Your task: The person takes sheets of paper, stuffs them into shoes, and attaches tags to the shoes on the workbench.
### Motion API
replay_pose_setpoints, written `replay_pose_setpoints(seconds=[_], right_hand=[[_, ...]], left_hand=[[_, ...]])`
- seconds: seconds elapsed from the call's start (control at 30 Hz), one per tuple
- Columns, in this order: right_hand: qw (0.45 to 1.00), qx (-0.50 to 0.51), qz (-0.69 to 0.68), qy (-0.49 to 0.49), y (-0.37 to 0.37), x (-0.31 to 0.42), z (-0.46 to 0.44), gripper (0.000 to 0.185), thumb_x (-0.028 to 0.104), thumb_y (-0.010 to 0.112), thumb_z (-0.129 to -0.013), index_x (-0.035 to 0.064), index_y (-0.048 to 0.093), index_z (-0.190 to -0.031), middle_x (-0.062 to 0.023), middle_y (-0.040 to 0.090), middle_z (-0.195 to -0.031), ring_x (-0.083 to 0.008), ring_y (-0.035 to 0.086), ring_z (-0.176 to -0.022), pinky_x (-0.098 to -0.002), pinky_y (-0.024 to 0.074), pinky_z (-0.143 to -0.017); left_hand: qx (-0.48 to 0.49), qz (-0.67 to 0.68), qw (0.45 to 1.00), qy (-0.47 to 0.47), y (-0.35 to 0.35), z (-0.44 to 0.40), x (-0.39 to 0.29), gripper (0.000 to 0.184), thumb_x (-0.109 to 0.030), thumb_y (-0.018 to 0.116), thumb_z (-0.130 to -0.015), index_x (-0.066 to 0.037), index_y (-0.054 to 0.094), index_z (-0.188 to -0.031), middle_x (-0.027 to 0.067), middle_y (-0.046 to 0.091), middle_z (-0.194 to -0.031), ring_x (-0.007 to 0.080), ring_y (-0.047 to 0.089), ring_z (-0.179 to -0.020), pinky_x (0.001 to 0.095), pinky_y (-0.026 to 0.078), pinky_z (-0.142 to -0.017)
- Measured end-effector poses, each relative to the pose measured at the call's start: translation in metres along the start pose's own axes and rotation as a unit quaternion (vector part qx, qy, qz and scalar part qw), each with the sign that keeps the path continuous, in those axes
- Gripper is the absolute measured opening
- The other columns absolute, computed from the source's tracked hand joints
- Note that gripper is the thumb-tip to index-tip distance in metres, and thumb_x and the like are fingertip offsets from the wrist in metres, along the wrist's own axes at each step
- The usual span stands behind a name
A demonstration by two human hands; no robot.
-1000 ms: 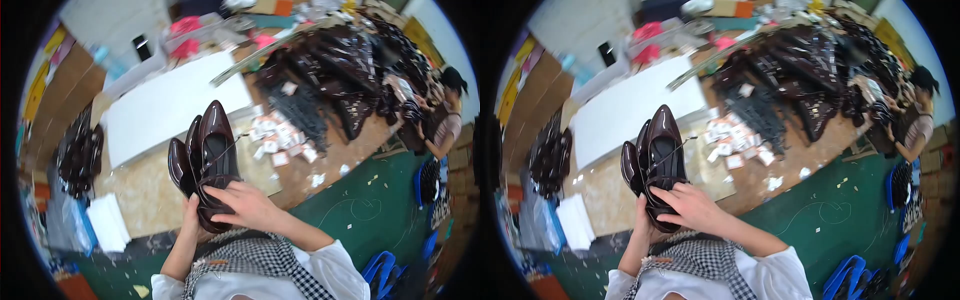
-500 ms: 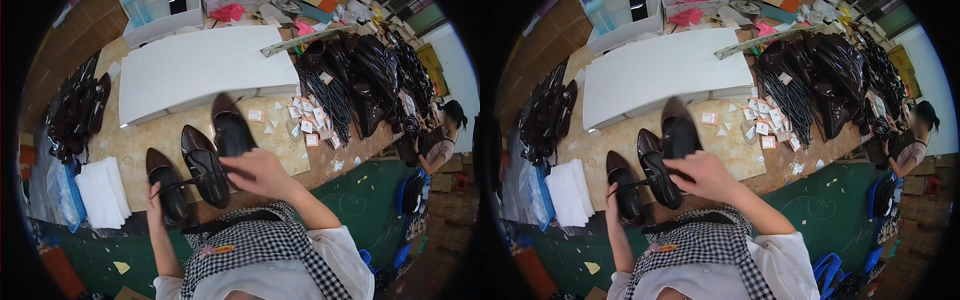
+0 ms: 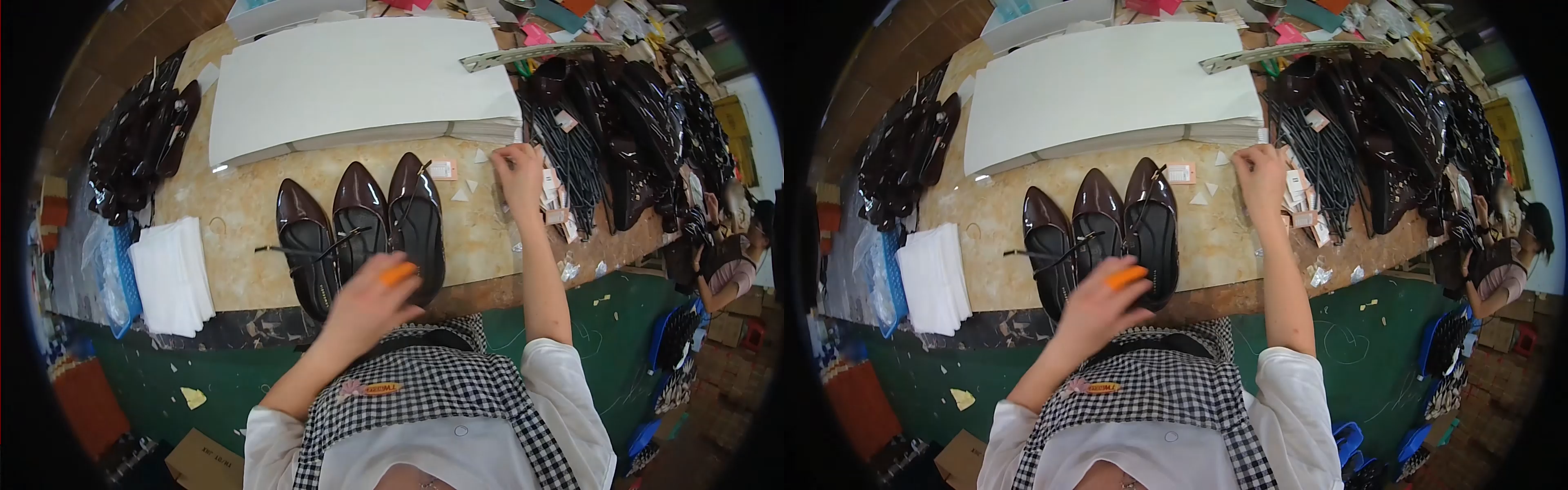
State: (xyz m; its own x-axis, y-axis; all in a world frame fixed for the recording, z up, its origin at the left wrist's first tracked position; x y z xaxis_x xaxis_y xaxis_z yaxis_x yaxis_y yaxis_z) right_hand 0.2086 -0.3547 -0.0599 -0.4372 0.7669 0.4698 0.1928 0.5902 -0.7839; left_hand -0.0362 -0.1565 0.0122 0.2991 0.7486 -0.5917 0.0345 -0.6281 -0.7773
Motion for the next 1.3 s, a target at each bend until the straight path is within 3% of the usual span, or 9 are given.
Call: replay_pose_setpoints(seconds=[0.07,0.17,0.23,0.37,0.5,0.63,0.73,0.87,1.3], right_hand=[[0.995,-0.072,-0.074,0.006,-0.026,-0.007,0.000,0.012,0.012,0.075,-0.083,0.0045,0.075,-0.092,-0.0096,0.069,-0.092,-0.0280,0.061,-0.098,-0.0382,0.0477,-0.089],[0.915,-0.073,-0.330,0.222,-0.062,-0.048,0.005,0.019,0.013,0.071,-0.093,-0.0011,0.075,-0.105,-0.0104,0.075,-0.107,-0.0139,0.068,-0.097,-0.0264,0.0489,-0.090],[0.853,-0.155,-0.444,0.226,-0.088,-0.070,0.008,0.022,0.015,0.066,-0.097,-0.0033,0.072,-0.109,-0.0108,0.073,-0.111,-0.0152,0.067,-0.103,-0.0281,0.0497,-0.092],[0.876,-0.121,-0.436,0.167,-0.118,-0.042,0.003,0.022,0.012,0.062,-0.099,-0.0055,0.068,-0.110,-0.0159,0.072,-0.111,-0.0209,0.066,-0.110,-0.0340,0.0489,-0.103],[0.845,-0.081,-0.516,0.116,-0.148,0.001,-0.011,0.018,0.010,0.057,-0.101,-0.0044,0.065,-0.106,-0.0177,0.072,-0.104,-0.0247,0.069,-0.103,-0.0386,0.0510,-0.103],[0.863,0.189,-0.424,0.197,-0.059,0.093,0.031,0.014,0.009,0.060,-0.096,0.0045,0.068,-0.106,-0.0024,0.069,-0.080,-0.0111,0.068,-0.077,-0.0287,0.0539,-0.073],[0.883,0.320,-0.342,0.020,0.015,0.154,0.069,0.012,0.007,0.062,-0.094,0.0024,0.068,-0.103,-0.0109,0.072,-0.084,-0.0223,0.072,-0.076,-0.0323,0.0551,-0.069],[0.942,0.286,-0.174,-0.042,0.032,0.151,0.078,0.008,0.009,0.065,-0.090,0.0031,0.066,-0.095,-0.0142,0.070,-0.088,-0.0365,0.067,-0.081,-0.0411,0.0549,-0.070],[0.957,0.267,-0.112,-0.032,0.039,0.156,0.091,0.006,0.012,0.066,-0.089,0.0073,0.067,-0.093,-0.0084,0.067,-0.082,-0.0279,0.062,-0.082,-0.0398,0.0511,-0.072]], left_hand=[[0.038,0.010,0.998,0.048,0.032,0.007,-0.002,0.028,-0.021,0.077,-0.081,-0.007,0.070,-0.103,0.0091,0.067,-0.097,0.0279,0.064,-0.103,0.0417,0.047,-0.108],[0.126,0.010,0.991,0.033,0.048,0.019,0.007,0.024,-0.021,0.076,-0.081,-0.007,0.071,-0.100,0.0074,0.067,-0.092,0.0251,0.064,-0.101,0.0414,0.046,-0.110],[0.166,0.015,0.985,0.038,0.045,0.018,0.007,0.022,-0.021,0.075,-0.082,-0.007,0.071,-0.099,0.0062,0.066,-0.091,0.0238,0.065,-0.099,0.0412,0.046,-0.110],[0.129,0.010,0.990,0.049,0.031,-0.006,0.007,0.032,-0.032,0.076,-0.082,-0.007,0.072,-0.102,0.0068,0.067,-0.100,0.0265,0.062,-0.105,0.0422,0.043,-0.112],[0.067,-0.006,0.998,0.020,0.021,-0.019,0.014,0.038,-0.038,0.077,-0.080,-0.007,0.073,-0.103,0.0081,0.065,-0.109,0.0283,0.058,-0.108,0.0405,0.049,-0.098],[0.020,-0.152,0.988,-0.034,0.016,-0.027,0.037,0.028,-0.029,0.076,-0.081,-0.009,0.074,-0.100,0.0096,0.061,-0.094,0.0284,0.055,-0.100,0.0390,0.048,-0.087],[0.009,-0.140,0.987,-0.077,0.012,-0.020,0.055,0.025,-0.026,0.078,-0.079,-0.012,0.076,-0.099,0.0095,0.060,-0.091,0.0289,0.055,-0.098,0.0392,0.047,-0.083],[-0.005,-0.126,0.984,-0.126,0.008,-0.012,0.070,0.027,-0.030,0.080,-0.076,-0.017,0.078,-0.099,0.0093,0.061,-0.089,0.0285,0.055,-0.096,0.0390,0.046,-0.083],[-0.012,-0.155,0.979,-0.129,0.022,-0.026,0.061,0.034,-0.026,0.081,-0.074,-0.011,0.072,-0.103,0.0089,0.060,-0.091,0.0275,0.055,-0.096,0.0388,0.045,-0.082]])
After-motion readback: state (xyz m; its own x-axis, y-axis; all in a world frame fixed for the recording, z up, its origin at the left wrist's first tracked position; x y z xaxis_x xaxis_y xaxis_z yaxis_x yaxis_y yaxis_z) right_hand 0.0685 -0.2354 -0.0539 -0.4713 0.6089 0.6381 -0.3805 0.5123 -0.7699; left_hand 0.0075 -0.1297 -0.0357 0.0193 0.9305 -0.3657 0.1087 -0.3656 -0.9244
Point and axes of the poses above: each hand's wrist, its own z-axis away from the middle knuckle, its own y-axis out of the palm, x = y × z, the point moved 9 cm from there along -z, towards the middle knuckle
